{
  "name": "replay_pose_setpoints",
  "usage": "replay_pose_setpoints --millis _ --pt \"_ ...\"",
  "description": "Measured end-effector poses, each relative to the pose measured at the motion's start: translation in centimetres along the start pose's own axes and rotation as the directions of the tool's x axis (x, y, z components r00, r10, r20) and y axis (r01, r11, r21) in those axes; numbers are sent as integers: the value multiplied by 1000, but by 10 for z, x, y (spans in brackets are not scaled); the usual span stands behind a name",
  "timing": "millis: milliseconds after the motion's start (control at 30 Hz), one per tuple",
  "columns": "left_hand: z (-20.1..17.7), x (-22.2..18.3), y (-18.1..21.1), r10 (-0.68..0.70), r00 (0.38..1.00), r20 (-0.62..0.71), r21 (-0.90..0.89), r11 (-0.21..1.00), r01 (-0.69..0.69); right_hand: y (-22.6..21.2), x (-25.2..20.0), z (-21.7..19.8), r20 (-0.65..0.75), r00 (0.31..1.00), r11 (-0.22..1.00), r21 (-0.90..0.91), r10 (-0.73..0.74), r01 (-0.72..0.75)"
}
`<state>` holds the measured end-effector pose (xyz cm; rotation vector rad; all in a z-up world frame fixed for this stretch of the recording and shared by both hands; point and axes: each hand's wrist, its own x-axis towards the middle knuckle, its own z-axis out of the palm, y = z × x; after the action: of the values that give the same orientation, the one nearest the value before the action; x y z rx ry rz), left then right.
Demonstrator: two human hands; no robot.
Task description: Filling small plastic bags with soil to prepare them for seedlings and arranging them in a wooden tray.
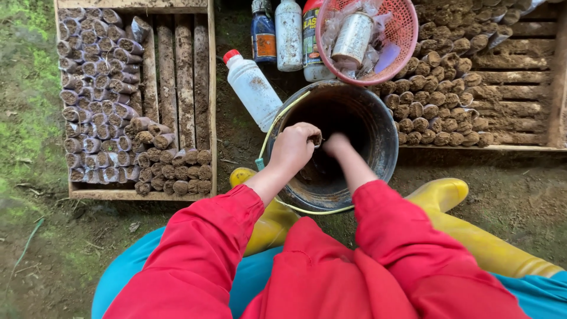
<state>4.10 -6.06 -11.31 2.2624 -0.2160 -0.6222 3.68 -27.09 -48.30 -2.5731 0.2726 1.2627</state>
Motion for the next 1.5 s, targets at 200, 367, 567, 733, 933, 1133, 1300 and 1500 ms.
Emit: replay_pose_setpoints --millis 200,367,567,733,933,1133,1300,1500 --pt "-2 6 -3 -54 998 26 18 998 54 -42 -112 -19 185 982 688 718 -45 -104" --pt "6 10 -13 -65 997 38 8 998 65 -40 -177 -84 208 973 292 941 -95 -172" --pt "14 5 -15 -15 1000 20 -34 999 15 -38 -231 -127 -18 1000 233 972 -17 21" --pt "16 1 -7 -19 999 32 -67 998 21 -63 -238 -128 -192 980 294 941 59 166" --pt "13 -6 -2 46 999 -19 -35 998 -47 -65 -231 -123 -294 951 492 844 95 212" --pt "11 -4 -5 99 995 -30 -60 993 -100 -73 -248 -139 -274 953 447 874 132 189" --pt "12 -4 -9 132 991 -17 -39 990 -132 -71 -271 -160 -335 939 443 856 77 269" --pt "4 -8 1 118 993 -6 -37 992 -118 -81 -302 -181 -332 940 595 742 -78 311"
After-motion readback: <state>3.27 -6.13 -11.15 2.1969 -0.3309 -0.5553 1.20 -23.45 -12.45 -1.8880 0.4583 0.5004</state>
